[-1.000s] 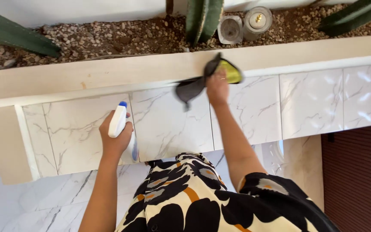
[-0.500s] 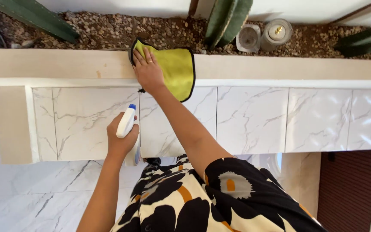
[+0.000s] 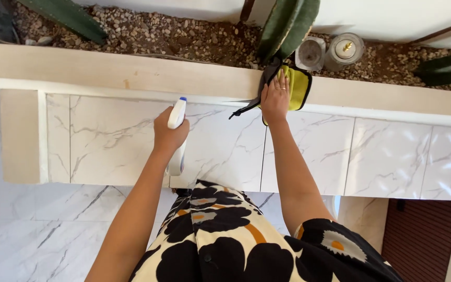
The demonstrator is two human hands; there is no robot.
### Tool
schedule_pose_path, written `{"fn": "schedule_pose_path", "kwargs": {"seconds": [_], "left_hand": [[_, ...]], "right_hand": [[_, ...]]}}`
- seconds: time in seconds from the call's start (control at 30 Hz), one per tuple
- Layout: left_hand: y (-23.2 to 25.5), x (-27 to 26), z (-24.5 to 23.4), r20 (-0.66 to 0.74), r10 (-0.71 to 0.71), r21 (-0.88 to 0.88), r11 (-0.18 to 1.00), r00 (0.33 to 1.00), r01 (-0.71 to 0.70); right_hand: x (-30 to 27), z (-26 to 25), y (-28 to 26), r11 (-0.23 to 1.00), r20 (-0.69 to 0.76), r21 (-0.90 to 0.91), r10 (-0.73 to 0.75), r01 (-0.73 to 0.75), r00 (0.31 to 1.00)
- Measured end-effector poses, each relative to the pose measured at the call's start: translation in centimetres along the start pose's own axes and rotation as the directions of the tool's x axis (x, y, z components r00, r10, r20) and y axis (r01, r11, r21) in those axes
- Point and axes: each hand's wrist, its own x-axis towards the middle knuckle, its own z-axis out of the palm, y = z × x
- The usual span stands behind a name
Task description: The person cleans the marble ledge surrounding the indoor cactus garden using a spray bottle and cloth.
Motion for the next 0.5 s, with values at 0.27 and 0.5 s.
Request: {"fn": "schedule_pose_path", "kwargs": {"seconds": [0.27,0.5], "left_hand": [[-2.5,2.6,-0.1,-0.202,0.026,0.054,0.998,0.979,-0.016],[-0.5,1.7,-2.5,-0.147,-0.143,-0.021,0.990,0.979,0.142]], "right_hand": [[0.1,-0.2,-0.5,0.998,-0.032,-0.055,-0.004,0.002,0.999],[-0.1,0.9,-1.7,0.995,-0.052,-0.103,0.007,-0.012,0.999]]}}
